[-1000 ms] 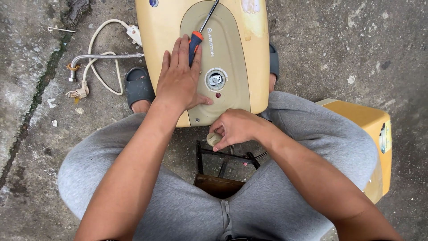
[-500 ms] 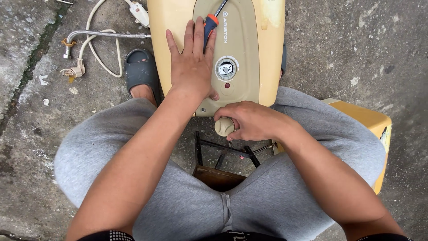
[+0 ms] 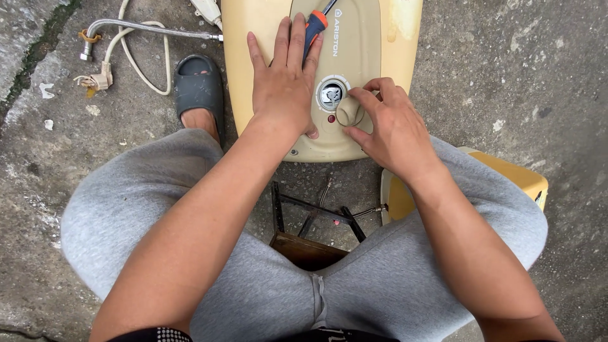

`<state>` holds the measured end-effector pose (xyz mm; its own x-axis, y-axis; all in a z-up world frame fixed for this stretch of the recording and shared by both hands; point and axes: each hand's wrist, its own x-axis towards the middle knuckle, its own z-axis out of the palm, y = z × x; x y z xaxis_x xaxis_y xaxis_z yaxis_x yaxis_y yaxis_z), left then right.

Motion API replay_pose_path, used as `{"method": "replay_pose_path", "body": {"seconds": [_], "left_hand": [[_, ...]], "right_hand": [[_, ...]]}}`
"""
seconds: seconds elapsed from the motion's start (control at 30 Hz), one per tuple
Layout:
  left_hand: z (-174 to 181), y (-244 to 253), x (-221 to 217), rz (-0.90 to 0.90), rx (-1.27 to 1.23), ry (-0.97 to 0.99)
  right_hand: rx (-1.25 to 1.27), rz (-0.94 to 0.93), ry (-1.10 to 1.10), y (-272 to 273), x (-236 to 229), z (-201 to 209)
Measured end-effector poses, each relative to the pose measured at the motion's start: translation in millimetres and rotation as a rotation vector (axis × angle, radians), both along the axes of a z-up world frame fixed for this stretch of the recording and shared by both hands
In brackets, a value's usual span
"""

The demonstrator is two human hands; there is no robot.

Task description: Reassembling the internal components and external housing of water heater units using a screwdriver.

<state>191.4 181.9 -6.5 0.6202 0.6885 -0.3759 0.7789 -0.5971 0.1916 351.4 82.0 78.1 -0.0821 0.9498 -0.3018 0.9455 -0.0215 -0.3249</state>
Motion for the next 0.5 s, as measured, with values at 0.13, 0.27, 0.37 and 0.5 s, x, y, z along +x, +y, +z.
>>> {"method": "replay_pose_path", "body": {"seconds": [0.13,0.27,0.37,0.5], "left_hand": [[-5,0,1,0.003,0.020,-0.012],[-5,-1,1,0.008,0.037,-0.026],[-5,0,2,0.017,0.011,-0.022],[-4,-1,2,0.012,0.024,-0.007]], "right_hand": [[0.027,-0.041,-0.015,-2,-4,-11],[0.036,-0.037,0.051,3,1,-9],[-0.044,-0.153,0.422,11,16,0],[-0.373,-0.539,1.530,8,52,1]]}}
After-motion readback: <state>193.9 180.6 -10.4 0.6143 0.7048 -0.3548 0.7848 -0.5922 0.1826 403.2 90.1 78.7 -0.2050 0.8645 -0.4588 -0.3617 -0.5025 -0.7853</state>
